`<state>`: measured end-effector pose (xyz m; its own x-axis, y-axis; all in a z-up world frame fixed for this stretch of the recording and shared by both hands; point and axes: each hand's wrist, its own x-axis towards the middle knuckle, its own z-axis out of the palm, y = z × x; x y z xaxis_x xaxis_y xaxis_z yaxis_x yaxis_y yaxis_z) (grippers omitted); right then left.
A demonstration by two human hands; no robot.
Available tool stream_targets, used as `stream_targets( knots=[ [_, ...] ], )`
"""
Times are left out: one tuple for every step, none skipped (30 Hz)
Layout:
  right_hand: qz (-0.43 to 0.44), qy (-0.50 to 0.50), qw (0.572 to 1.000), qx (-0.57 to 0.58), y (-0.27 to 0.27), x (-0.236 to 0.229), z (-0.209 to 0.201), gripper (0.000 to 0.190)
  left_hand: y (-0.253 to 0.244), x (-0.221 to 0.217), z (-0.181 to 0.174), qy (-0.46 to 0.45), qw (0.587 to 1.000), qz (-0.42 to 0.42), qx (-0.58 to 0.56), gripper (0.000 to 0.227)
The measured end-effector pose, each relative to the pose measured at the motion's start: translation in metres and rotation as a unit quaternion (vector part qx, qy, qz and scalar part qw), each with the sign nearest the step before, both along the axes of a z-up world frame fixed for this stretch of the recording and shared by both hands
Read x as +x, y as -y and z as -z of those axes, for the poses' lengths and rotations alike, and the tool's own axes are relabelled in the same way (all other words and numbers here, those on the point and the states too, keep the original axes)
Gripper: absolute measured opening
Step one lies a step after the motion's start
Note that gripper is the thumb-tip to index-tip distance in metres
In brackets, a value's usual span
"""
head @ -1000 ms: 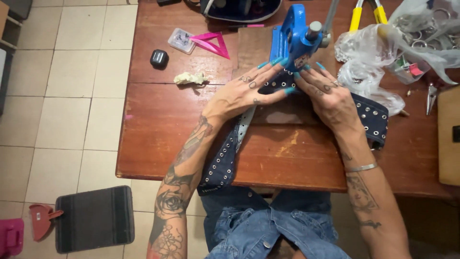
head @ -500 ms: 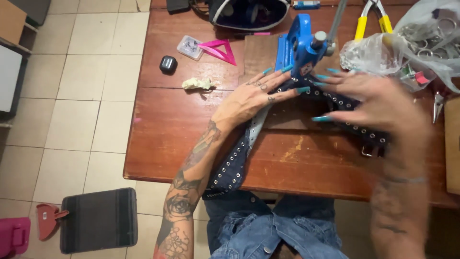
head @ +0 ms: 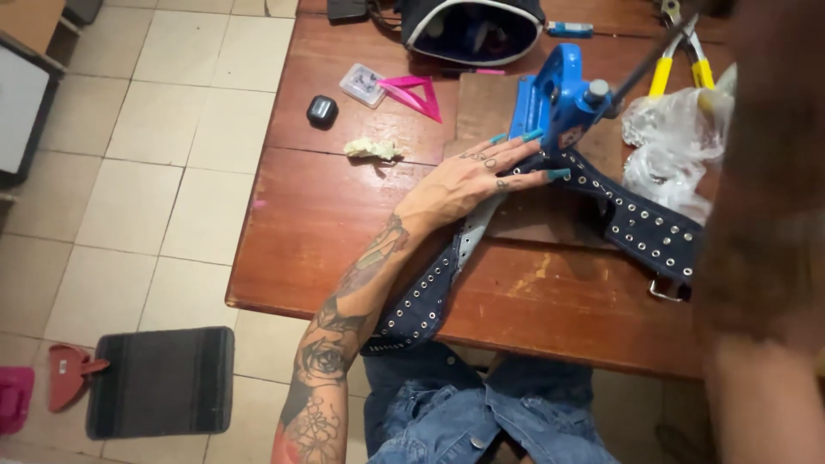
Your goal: Assembling a leather belt by adjusting metal eyelets using hand tools
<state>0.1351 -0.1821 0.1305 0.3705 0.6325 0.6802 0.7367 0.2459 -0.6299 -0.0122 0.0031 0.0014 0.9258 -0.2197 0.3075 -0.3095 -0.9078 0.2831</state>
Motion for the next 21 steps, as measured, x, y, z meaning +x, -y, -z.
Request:
stream_targets(
  knots=[
    [-0.016,-0.024,0.999,0.027,-0.002,-0.005,-0.002,0.035,0.0,0.0,0.0,0.003,1.0,-0.005,0.0,0.054],
    [-0.032,-0.048,0.997,0.055,-0.003,-0.012,-0.004,0.036,0.0,0.0,0.0,0.015,1.0,0.0,0.015,0.06],
    [-0.048,-0.072,0.993,0.082,-0.004,-0.02,-0.006,0.038,0.0,0.0,0.0,0.026,0.999,0.005,0.03,0.067],
    [-0.051,-0.069,0.993,0.082,-0.004,-0.032,-0.009,0.038,0.0,0.001,0.0,0.03,0.999,0.001,0.03,0.067],
    [-0.05,0.018,0.991,0.12,-0.003,-0.043,-0.011,0.037,-0.001,0.002,0.0,0.023,0.999,0.007,0.024,0.066],
    [-0.051,0.101,0.981,0.155,-0.002,-0.054,-0.013,0.036,-0.001,0.001,0.001,0.012,1.0,0.011,0.016,0.066],
    [-0.056,0.1,0.981,0.154,-0.007,-0.056,-0.006,0.036,-0.002,0.002,0.003,0.012,1.0,0.005,0.015,0.066],
    [-0.092,0.013,0.98,0.177,-0.01,-0.06,0.002,0.037,-0.002,0.002,0.005,0.026,1.0,0.011,0.001,0.067],
    [-0.126,-0.074,0.97,0.195,-0.012,-0.064,0.01,0.044,-0.002,0.002,0.007,0.039,0.999,0.016,-0.012,0.068],
    [-0.123,-0.073,0.97,0.194,-0.008,-0.058,0.019,0.044,0.001,0.002,0.007,0.04,0.999,0.018,-0.014,0.068],
    [-0.08,0.109,0.954,0.269,-0.003,-0.052,0.027,0.021,0.003,0.002,0.006,0.037,0.999,0.021,-0.025,0.063],
    [-0.049,0.29,0.896,0.332,-0.005,-0.045,0.035,0.013,0.0,0.001,0.004,0.036,0.999,0.013,-0.03,0.059],
    [-0.055,0.291,0.893,0.338,-0.013,-0.06,0.029,0.013,-0.005,0.003,-0.001,0.04,0.999,0.005,-0.024,0.059],
    [0.003,0.236,0.909,0.344,-0.013,-0.08,0.025,0.012,-0.002,0.001,-0.001,0.027,1.0,0.006,-0.011,0.056],
    [0.06,0.179,0.919,0.346,-0.014,-0.099,0.021,0.026,0.0,0.0,-0.001,0.014,1.0,0.007,0.002,0.054],
    [0.063,0.182,0.918,0.346,-0.015,-0.096,0.032,0.026,0.0,0.003,-0.002,0.017,1.0,0.01,0.003,0.054],
    [0.05,0.188,0.902,0.387,-0.015,-0.094,0.043,0.023,0.0,0.005,-0.002,0.018,1.0,0.008,0.003,0.052],
    [0.038,0.187,0.885,0.424,-0.015,-0.095,0.055,0.021,0.0,0.003,-0.002,0.013,1.0,0.006,0.0,0.05],
    [0.042,0.184,0.887,0.422,-0.018,-0.094,0.056,0.021,0.003,0.0,-0.001,0.01,1.0,0.008,-0.001,0.05],
    [0.027,0.203,0.857,0.473,-0.025,-0.09,0.056,0.02,0.001,-0.001,-0.003,0.016,0.999,0.021,-0.036,0.045],
    [0.012,0.22,0.823,0.523,-0.032,-0.085,0.055,0.02,-0.001,-0.002,-0.005,0.023,0.997,0.035,-0.071,0.051]
  ],
)
